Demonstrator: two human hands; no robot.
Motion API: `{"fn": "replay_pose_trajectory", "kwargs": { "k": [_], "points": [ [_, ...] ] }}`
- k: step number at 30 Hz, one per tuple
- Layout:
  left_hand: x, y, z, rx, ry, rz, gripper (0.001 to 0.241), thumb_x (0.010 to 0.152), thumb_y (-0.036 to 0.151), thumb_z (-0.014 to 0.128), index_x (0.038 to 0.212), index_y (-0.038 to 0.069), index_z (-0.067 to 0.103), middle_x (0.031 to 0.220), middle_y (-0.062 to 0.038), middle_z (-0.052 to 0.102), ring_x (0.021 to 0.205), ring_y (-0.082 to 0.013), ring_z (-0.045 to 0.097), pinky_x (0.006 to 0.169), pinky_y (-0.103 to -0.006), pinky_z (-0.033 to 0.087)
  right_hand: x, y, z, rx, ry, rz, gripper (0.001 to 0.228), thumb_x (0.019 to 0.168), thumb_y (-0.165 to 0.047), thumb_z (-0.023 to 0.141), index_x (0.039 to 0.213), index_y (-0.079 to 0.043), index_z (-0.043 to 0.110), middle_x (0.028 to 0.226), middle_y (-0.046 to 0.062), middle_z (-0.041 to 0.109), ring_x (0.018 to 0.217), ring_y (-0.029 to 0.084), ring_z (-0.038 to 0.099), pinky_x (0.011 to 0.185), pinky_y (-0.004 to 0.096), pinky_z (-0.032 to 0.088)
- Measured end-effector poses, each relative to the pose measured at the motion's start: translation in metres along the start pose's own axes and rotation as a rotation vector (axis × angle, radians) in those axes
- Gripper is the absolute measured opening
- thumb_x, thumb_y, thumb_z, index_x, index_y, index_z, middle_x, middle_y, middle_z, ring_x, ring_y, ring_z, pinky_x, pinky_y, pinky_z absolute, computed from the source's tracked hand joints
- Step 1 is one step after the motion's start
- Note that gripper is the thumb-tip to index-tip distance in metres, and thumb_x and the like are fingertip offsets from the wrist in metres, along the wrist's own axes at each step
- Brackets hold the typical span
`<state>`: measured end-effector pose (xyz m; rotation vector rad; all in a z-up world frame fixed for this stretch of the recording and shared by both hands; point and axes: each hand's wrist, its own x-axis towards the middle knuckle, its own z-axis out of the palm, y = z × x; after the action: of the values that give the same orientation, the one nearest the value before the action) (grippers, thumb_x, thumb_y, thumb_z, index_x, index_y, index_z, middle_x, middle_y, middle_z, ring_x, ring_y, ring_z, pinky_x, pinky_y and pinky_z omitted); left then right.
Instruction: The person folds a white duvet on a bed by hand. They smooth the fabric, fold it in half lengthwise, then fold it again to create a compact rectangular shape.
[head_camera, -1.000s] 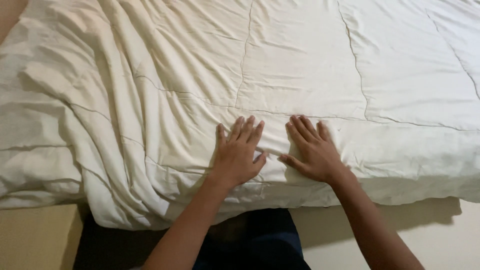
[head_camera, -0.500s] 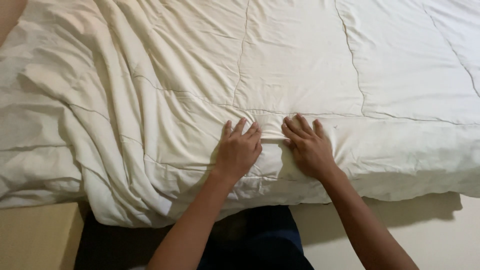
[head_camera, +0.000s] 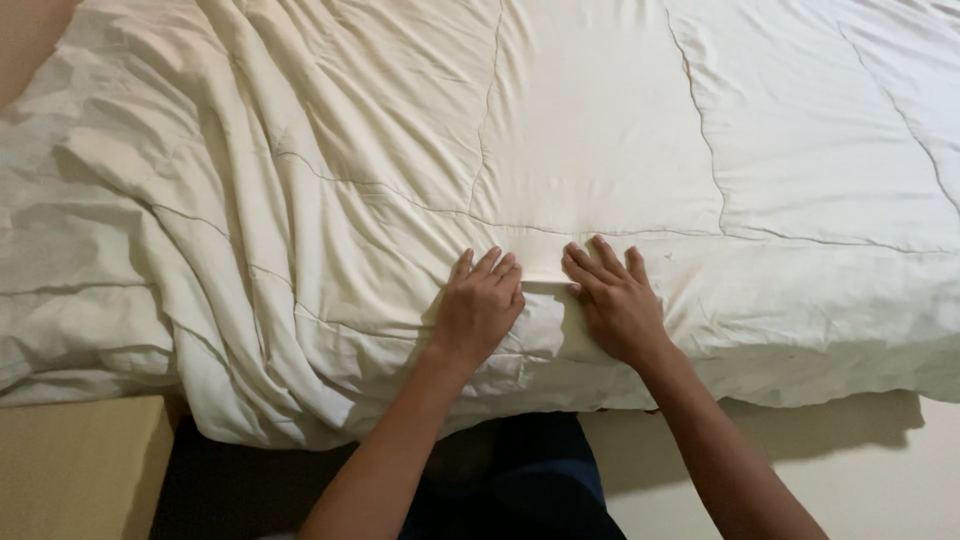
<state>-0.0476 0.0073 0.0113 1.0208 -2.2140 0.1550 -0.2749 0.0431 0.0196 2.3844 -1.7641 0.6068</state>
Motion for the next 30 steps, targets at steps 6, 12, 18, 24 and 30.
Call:
{"fn": "replay_pose_trajectory", "kwargs": {
  "k": [6,12,18,24,30],
  "points": [
    [0.0,0.001,-0.013,0.004,-0.064,0.002,0.034,0.099,0.021,0.056,0.123,0.003,0.071,0.135,-0.014,0.069,0.133,-0.0294,0.059,0.115,-0.054,0.04,0.002,0.006,-0.008,0.007,-0.077,0.021,0.047,0.104,-0.033,0.053,0.146,-0.013,0.056,0.159,0.004,0.047,0.154,0.026,0.03,0.123,0.059,0.019],
    [0.025,0.017,-0.017,-0.036,-0.214,-0.004,0.056,0.093,0.039,0.059,0.141,0.008,0.057,0.15,-0.019,0.051,0.14,-0.0389,0.042,0.109,-0.0657,0.029,-0.006,0.059,-0.036,0.132,-0.121,-0.121,0.079,0.097,-0.056,0.051,0.156,-0.004,0.04,0.165,0.011,0.034,0.155,0.029,0.023,0.122,0.059,0.012],
    [0.041,0.044,-0.007,0.0,-0.264,-0.002,0.058,0.091,0.042,0.06,0.142,0.014,0.058,0.149,-0.005,0.054,0.142,-0.0329,0.044,0.106,-0.0778,0.024,-0.026,0.087,-0.022,-0.02,-0.01,-0.064,0.075,0.099,-0.054,0.053,0.155,-0.004,0.043,0.164,0.013,0.039,0.154,0.03,0.03,0.123,0.056,0.019],
    [0.039,0.041,0.023,-0.065,-0.109,-0.03,0.02,0.094,0.027,0.064,0.103,0.015,0.078,0.128,0.0,0.073,0.133,-0.0275,0.056,0.11,-0.0778,0.026,-0.023,0.07,-0.023,-0.02,0.1,0.006,0.046,0.1,-0.028,0.062,0.141,-0.007,0.063,0.154,0.01,0.055,0.149,0.031,0.043,0.118,0.054,0.031],
    [0.035,0.04,0.023,-0.052,-0.057,0.044,0.014,0.094,0.022,0.066,0.095,0.011,0.075,0.122,-0.004,0.076,0.126,-0.0254,0.064,0.11,-0.0734,0.032,-0.027,0.065,-0.021,-0.011,0.098,0.051,0.041,0.1,-0.023,0.062,0.139,-0.011,0.066,0.151,0.005,0.057,0.149,0.027,0.042,0.119,0.056,0.029]
  ]
}}
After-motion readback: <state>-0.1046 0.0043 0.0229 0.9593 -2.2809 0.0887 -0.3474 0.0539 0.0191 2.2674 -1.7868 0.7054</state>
